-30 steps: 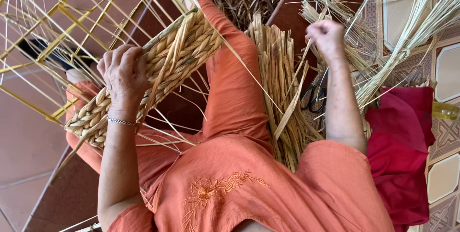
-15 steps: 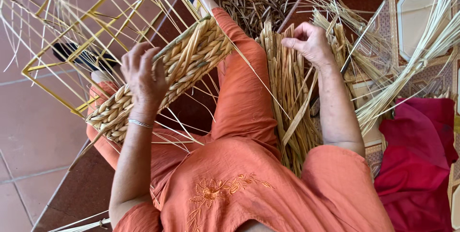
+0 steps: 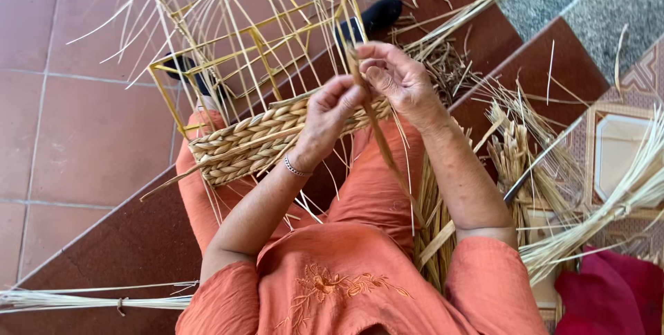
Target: The person weaves dried palm fronds into a rectangular basket frame, interlacing strands through vertical supports. They occasionally use scissors to trim excess material and continue building the woven pattern along the basket's side.
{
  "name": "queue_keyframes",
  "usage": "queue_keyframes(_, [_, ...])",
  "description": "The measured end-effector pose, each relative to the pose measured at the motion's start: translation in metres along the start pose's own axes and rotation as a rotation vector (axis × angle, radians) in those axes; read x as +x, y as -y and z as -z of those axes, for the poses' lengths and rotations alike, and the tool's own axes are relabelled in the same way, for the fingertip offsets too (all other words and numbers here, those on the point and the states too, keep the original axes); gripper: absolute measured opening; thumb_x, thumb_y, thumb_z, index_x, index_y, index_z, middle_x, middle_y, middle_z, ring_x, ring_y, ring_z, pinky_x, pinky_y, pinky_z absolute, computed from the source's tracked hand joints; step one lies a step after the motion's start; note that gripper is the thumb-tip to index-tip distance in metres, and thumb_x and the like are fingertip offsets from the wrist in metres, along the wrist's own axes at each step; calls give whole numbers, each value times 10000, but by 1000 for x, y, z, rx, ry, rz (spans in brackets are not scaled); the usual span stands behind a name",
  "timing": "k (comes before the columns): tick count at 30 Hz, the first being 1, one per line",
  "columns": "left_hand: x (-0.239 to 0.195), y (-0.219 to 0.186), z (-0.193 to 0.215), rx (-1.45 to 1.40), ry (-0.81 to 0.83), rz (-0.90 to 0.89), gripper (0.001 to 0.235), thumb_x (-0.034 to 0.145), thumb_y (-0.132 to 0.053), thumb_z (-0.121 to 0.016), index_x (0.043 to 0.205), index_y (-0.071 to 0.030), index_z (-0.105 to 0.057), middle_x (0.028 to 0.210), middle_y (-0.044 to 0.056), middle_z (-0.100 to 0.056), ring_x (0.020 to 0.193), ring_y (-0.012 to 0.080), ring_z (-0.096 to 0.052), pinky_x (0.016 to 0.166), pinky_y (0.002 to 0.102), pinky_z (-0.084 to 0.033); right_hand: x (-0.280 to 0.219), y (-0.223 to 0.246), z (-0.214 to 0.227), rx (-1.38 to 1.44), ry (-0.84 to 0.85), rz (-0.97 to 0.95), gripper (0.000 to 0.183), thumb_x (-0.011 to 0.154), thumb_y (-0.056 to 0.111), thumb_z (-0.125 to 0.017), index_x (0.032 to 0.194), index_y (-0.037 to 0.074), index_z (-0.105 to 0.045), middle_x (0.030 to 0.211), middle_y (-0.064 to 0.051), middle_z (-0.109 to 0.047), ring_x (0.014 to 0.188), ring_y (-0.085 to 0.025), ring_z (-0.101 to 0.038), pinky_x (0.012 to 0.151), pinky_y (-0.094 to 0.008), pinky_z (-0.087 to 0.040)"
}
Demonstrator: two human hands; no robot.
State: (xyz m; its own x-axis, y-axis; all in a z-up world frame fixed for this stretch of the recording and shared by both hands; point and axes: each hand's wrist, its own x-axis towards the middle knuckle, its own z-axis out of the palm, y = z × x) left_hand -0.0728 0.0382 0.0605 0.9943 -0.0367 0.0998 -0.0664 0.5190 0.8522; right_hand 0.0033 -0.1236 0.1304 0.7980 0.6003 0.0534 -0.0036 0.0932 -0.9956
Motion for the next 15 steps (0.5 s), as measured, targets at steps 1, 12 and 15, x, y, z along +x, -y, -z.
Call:
queue_keyframes(1, [6, -6, 9, 18, -62, -59, 222, 1085, -182, -609, 1225, -16, -658, 1133, 77, -731, 1064, 145, -699, 994, 324, -587, 3, 0, -7, -7, -34, -35, 410, 998, 260, -663, 1369, 102, -585, 1280, -80, -640, 1157, -182, -656, 999, -314, -629])
queue_keyframes(12, [20, -31, 119, -290, -556, -165, 171, 1012, -159, -658, 909, -30, -613, 900, 164, -758, 761, 232, -760, 735, 387, -659, -24, -75, -75, -23, 196, -337, 414, 1077, 388, -536, 1005, 6, -681, 599, 24, -558, 494, -59, -540, 476, -219, -485])
queue_keyframes(15, [22, -25, 189, -324, -729, -222, 176, 991, -139, -670, 878, -14, -619, 852, 188, -742, 717, 256, -751, 720, 428, -679, -44, -80, -76, -35, 256, -451, 388, 1069, 369, -517, 977, 20, -659, 580, 30, -536, 468, -62, -531, 438, -222, -480])
